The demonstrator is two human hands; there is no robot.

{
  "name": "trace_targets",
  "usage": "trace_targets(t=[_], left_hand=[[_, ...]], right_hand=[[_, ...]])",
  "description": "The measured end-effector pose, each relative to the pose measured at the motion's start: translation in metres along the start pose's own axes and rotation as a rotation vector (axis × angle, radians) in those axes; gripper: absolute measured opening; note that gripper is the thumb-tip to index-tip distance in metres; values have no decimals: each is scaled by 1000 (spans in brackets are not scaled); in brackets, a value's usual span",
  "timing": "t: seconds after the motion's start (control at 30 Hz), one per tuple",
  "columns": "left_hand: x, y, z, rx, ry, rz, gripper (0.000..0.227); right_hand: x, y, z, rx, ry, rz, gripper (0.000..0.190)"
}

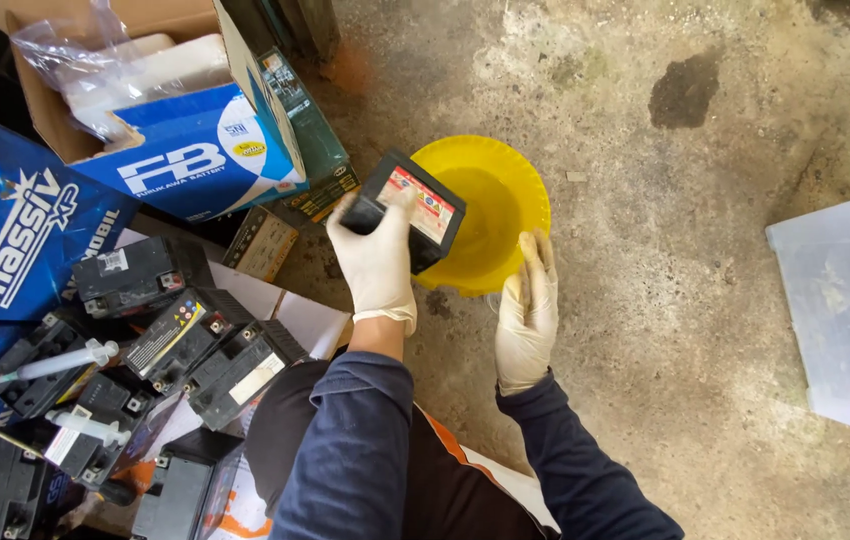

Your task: Prying open a battery casing with a screwdriver and draining the liquid into a bucket.

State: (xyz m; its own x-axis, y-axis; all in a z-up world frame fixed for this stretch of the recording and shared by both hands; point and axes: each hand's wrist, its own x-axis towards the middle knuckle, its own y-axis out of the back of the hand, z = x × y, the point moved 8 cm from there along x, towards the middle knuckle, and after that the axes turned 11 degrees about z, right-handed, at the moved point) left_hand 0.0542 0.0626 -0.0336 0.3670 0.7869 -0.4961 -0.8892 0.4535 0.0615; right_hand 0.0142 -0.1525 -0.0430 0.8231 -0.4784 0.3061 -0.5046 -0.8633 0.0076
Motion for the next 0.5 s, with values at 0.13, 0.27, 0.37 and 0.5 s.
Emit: trace_targets(t=[0.13,0.27,0.37,0.5], left_hand=[[-2,2,7,28,-101,-14,70],[-2,12,17,236,-232,-1,90],[14,-9,-9,-2,-109,-23,28],[2,0,-2,385,-229,-42,89]], right_hand=[[-14,-2,15,69,-158,-82,55],[-21,-12,19,133,-184,-117,61],[-22,-15,16,100,-207,-134,57],[-26,-17,11,102,-219,-129,53]])
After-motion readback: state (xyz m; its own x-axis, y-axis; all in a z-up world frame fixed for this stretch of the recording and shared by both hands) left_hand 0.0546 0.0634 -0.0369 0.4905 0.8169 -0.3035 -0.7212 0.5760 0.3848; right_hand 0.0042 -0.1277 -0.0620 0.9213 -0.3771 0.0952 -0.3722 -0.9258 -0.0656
